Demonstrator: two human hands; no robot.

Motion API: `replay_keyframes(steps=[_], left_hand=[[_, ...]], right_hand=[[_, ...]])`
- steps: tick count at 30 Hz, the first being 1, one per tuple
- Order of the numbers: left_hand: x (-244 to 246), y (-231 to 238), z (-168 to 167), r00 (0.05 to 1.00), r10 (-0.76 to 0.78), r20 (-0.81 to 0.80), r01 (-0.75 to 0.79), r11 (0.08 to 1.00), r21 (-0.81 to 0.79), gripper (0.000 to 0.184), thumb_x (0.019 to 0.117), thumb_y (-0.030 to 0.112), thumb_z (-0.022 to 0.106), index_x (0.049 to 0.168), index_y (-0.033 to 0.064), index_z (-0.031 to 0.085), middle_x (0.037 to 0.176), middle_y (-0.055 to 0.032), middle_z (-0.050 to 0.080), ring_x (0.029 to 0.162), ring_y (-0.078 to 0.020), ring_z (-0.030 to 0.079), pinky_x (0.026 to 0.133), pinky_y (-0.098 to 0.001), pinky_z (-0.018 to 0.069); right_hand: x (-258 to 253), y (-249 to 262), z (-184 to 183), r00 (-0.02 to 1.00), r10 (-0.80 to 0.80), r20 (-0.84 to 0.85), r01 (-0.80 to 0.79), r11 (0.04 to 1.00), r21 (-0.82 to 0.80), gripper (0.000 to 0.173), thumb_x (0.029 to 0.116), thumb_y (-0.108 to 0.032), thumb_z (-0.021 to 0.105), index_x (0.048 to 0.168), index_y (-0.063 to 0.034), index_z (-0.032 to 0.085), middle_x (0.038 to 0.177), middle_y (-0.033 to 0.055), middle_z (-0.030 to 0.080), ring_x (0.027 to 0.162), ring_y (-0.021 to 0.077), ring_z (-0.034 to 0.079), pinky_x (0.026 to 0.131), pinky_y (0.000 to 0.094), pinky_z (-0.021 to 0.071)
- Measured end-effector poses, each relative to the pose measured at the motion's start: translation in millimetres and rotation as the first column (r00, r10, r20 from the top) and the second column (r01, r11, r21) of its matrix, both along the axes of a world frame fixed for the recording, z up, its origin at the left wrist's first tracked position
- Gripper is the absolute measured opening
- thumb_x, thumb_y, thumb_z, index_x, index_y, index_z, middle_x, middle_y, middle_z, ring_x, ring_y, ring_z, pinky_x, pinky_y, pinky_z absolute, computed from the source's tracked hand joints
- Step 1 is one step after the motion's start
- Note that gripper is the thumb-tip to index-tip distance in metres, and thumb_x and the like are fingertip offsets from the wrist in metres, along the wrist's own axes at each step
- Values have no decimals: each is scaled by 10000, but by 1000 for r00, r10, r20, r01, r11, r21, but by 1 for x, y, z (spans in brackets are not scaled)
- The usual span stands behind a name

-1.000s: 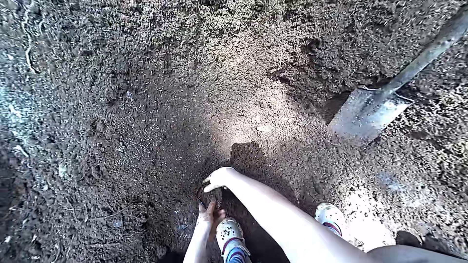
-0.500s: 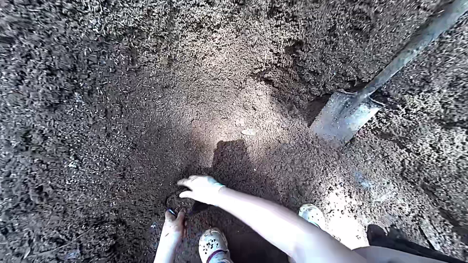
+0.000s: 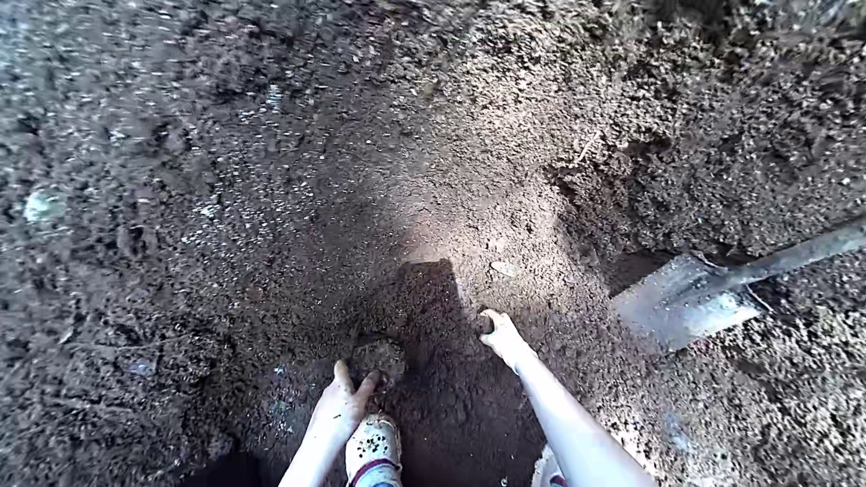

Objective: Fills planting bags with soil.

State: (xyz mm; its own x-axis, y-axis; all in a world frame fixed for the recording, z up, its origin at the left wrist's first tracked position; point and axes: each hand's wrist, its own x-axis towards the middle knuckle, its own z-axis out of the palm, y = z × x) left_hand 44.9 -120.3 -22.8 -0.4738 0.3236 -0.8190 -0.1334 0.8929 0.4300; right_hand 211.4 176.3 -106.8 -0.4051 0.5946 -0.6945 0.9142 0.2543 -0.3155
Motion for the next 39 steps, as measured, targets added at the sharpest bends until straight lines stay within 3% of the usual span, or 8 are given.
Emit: replay_keyframes(steps=[9, 14, 18, 25, 30, 33, 36, 39], left_hand=[[9, -18, 10, 1000, -5, -24, 8, 992, 129, 677, 1058, 421, 537, 1617, 160, 258, 1151, -218, 691, 1059, -396, 682, 953, -615, 505], [8, -17, 13, 1000, -10, -8, 11, 989, 148, 642, 1069, 370, 506, 1622, 181, 242, 1184, -211, 678, 1102, -392, 668, 964, -614, 500], [4, -14, 18, 1000, -19, -21, 22, 986, 168, 602, 1071, 264, 495, 1601, 104, 260, 1197, -235, 660, 1124, -394, 658, 985, -583, 496], [0, -11, 21, 999, -30, -36, 33, 994, 100, 667, 1046, 279, 521, 1624, 163, 209, 1196, -211, 675, 1123, -391, 668, 961, -591, 510], [4, -6, 23, 995, -44, -92, 54, 993, 106, 598, 1043, 187, 517, 1580, 89, 273, 1237, -223, 657, 1155, -379, 659, 999, -537, 505], [3, -11, 17, 996, 21, -85, -7, 987, 163, 581, 1044, 180, 514, 1572, 89, 290, 1236, -229, 656, 1140, -387, 663, 987, -557, 511], [-6, -22, 1, 995, 103, 4, -99, 942, 321, 571, 1055, 276, 454, 1584, 154, 277, 1097, -183, 646, 937, -328, 657, 848, -544, 526], [-21, -18, -14, 994, 27, 105, -57, 955, 292, 745, 1040, 577, 483, 1648, 268, 181, 1411, -238, 586, 1254, -415, 612, 1047, -644, 454]], right_hand=[[-87, -127, 151, 815, 533, -227, -558, 828, -56, 559, 864, 3, 708, 1404, -108, 610, 1528, 252, 432, 1366, 416, 472, 1136, 532, 401], [-114, -173, 145, 744, 664, -77, -667, 745, -20, 614, 944, -12, 652, 1503, -236, 528, 1607, 222, 349, 1409, 444, 417, 1142, 533, 398], [-97, -188, 120, 753, 635, -175, -616, 773, 153, 431, 1030, -4, 462, 1429, -88, 599, 1526, 196, 500, 1457, 350, 422, 1213, 429, 330], [-58, -185, 96, 608, 709, -358, -528, 698, 485, 597, 895, 34, 536, 1490, -10, 515, 1570, 183, 463, 1463, 351, 438, 1215, 495, 344], [-53, -206, 75, 692, 720, -54, -658, 660, 361, 633, 967, 51, 455, 1584, 20, 317, 1680, 165, 258, 1561, 320, 248, 1264, 542, 195], [-65, -190, 94, 668, 738, -98, -710, 671, 211, 676, 971, 34, 461, 1617, -57, 283, 1711, 109, 190, 1592, 275, 137, 1272, 583, 87], [-62, -151, 92, 717, 518, -467, -475, 853, 217, 479, 990, -135, 507, 1462, -77, 568, 1579, 163, 456, 1510, 338, 358, 1257, 535, 249], [-67, -124, 84, 932, 142, -333, -221, 952, -212, 672, 1055, -373, 555, 1625, -141, 285, 1444, 229, 532, 1212, 292, 618, 1024, 443, 514]])
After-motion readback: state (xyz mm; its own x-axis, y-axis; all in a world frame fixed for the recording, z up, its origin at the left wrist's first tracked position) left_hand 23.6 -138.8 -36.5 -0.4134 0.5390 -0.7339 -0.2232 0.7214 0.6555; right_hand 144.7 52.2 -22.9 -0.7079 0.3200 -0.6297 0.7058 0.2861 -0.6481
